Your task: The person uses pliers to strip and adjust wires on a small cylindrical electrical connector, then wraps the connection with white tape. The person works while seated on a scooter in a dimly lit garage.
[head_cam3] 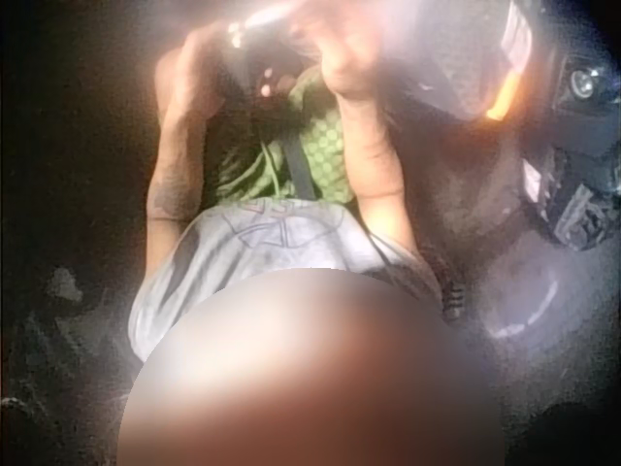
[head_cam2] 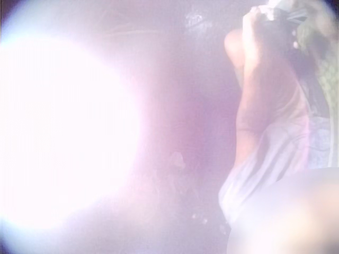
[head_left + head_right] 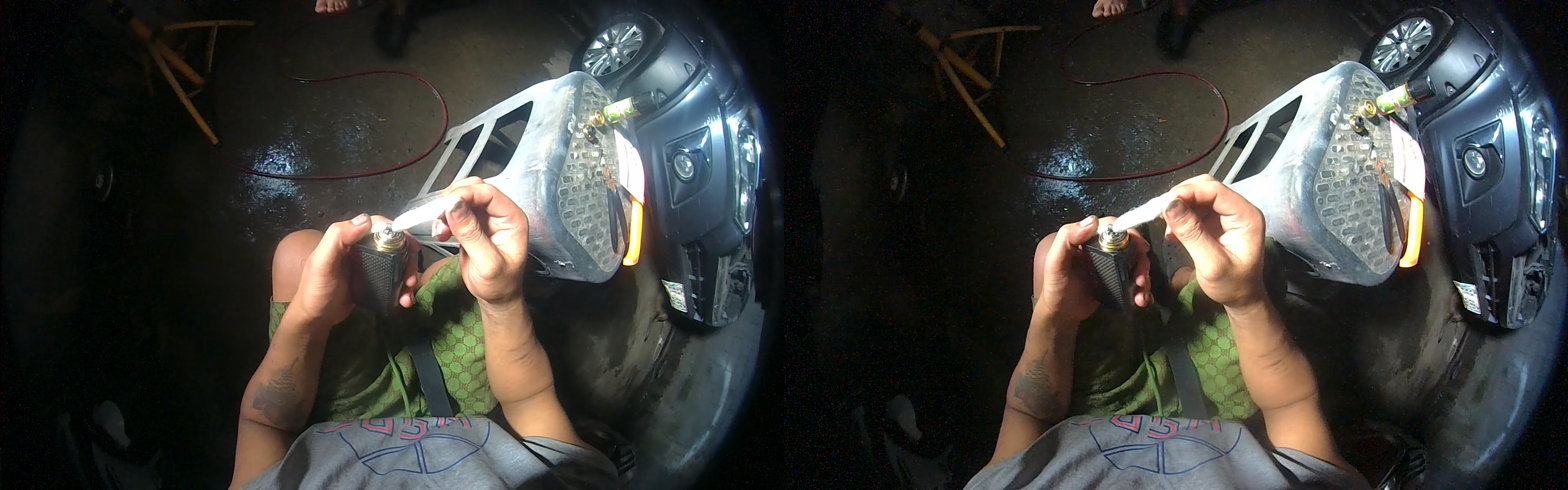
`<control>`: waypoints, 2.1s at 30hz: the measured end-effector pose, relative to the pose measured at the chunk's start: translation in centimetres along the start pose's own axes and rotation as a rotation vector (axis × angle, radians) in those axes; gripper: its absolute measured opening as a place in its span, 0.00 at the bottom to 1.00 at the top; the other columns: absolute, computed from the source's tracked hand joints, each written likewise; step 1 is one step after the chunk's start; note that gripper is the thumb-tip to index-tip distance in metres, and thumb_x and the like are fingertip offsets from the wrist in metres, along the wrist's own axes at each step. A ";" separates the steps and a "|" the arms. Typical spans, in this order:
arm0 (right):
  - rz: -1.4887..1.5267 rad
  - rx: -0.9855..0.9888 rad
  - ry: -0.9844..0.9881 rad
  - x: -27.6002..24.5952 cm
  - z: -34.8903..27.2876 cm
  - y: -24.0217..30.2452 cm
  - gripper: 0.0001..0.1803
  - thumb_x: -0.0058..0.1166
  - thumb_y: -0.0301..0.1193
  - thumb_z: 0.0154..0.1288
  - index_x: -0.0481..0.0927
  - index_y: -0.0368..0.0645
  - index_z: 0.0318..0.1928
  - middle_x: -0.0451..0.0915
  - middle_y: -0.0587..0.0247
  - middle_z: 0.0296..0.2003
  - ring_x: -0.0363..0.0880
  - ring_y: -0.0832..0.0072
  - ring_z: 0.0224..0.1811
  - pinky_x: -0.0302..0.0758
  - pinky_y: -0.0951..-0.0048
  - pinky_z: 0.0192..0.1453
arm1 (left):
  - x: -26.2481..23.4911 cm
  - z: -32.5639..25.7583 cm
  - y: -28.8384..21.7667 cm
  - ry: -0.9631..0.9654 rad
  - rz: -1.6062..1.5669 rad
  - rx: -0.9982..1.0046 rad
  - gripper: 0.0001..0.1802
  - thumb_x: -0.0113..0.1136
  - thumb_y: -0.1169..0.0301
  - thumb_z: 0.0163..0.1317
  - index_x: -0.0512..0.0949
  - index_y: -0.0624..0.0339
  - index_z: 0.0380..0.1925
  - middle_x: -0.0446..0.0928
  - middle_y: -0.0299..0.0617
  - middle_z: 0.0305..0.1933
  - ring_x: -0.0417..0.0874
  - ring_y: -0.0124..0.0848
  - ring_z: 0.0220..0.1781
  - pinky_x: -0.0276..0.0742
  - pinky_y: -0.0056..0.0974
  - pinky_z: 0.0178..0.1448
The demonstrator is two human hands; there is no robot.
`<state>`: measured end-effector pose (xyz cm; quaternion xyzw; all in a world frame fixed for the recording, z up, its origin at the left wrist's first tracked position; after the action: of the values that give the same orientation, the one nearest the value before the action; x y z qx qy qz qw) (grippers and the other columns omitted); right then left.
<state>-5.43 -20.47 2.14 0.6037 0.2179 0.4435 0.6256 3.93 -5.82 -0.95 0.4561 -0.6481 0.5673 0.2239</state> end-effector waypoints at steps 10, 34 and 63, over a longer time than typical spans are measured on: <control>-0.046 -0.104 -0.136 -0.3 -0.4 0.7 0.06 0.57 0.25 0.81 0.83 0.33 0.47 0.82 0.59 0.41 0.77 0.79 0.34 0.75 0.77 0.40 | 0.2 0.4 0.2 -0.107 0.084 0.008 0.35 0.44 0.47 0.76 0.82 0.75 0.46 0.83 0.59 0.30 0.86 0.49 0.25 0.87 0.49 0.36; -1.332 -0.038 -0.704 -21.6 0.0 14.8 0.12 0.65 0.27 0.76 0.86 0.31 0.53 0.87 0.56 0.41 0.85 0.75 0.39 0.81 0.71 0.48 | -1.1 -0.3 0.0 -0.079 0.004 0.093 0.33 0.44 0.47 0.77 0.82 0.70 0.47 0.83 0.59 0.33 0.87 0.48 0.30 0.87 0.48 0.38; -0.217 0.013 -0.064 0.5 -4.2 3.4 0.27 0.71 0.36 0.74 0.80 0.29 0.63 0.82 0.61 0.47 0.80 0.80 0.41 0.79 0.76 0.48 | 0.2 -1.0 -0.3 0.153 0.297 0.228 0.30 0.53 0.51 0.79 0.80 0.72 0.55 0.86 0.51 0.43 0.88 0.37 0.41 0.85 0.42 0.48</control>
<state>-9.60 -18.09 4.79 0.5943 0.2648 0.3522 0.6728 3.83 -4.93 -0.39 0.3332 -0.6210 0.6968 0.1335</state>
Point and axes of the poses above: each hand's wrist, its own z-axis towards the middle knuckle, its own x-axis out of the palm, y = z × x, the point moved 5 cm from there along z, towards the middle knuckle
